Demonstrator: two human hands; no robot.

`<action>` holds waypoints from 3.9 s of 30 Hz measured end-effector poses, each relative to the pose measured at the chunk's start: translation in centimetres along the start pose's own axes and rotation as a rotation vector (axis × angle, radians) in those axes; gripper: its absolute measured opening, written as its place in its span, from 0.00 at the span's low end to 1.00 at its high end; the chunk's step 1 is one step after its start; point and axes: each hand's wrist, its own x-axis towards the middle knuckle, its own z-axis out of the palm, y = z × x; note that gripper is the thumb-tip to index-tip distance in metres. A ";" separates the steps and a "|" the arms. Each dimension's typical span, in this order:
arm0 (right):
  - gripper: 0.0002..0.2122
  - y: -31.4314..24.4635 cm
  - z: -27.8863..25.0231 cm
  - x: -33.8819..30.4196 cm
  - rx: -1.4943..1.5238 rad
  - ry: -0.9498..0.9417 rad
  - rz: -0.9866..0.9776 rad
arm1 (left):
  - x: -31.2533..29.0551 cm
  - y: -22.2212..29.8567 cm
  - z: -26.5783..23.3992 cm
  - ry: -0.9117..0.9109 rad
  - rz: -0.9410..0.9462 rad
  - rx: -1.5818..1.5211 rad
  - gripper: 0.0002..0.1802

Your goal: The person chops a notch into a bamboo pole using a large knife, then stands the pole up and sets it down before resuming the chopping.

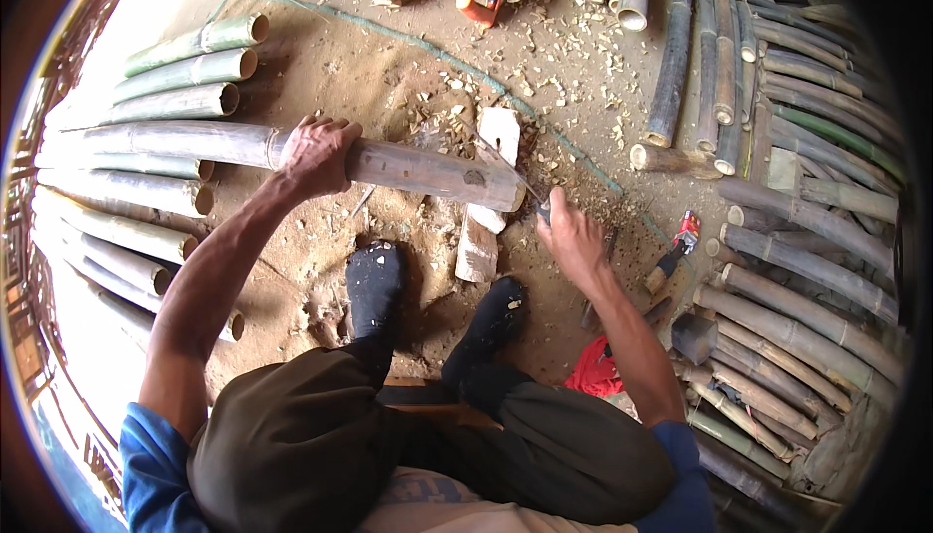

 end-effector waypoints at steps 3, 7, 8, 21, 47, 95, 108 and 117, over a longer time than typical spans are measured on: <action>0.11 -1.8 -2.2 -2.0 0.050 -0.156 0.170 | -0.8 0.1 0.1 -0.004 0.022 -0.001 0.22; 0.11 -4.9 -7.1 -1.7 0.236 0.301 -0.165 | -0.9 -0.2 -0.3 0.001 -0.004 0.010 0.20; 0.11 -5.3 -7.6 -1.8 0.271 0.404 -0.257 | -1.1 -0.3 -0.3 0.026 0.007 -0.003 0.20; 0.13 -4.8 -7.6 -2.5 0.335 0.411 -0.219 | -2.2 0.4 1.3 0.317 0.082 0.059 0.14; 0.14 -4.8 -9.0 -2.0 0.402 0.278 -0.106 | -1.2 0.3 -1.6 -0.117 -0.080 0.062 0.45; 0.38 -13.0 3.1 10.9 -0.019 0.106 -0.483 | -11.4 9.3 8.6 0.120 -0.540 -1.229 0.23; 0.29 -6.2 -11.2 0.5 -0.029 0.062 -0.374 | -16.3 -0.3 3.4 0.952 -0.938 -1.902 0.16; 0.35 0.7 -16.5 -17.7 -0.196 0.226 0.132 | -17.5 -13.5 -6.8 1.073 -0.816 -2.298 0.91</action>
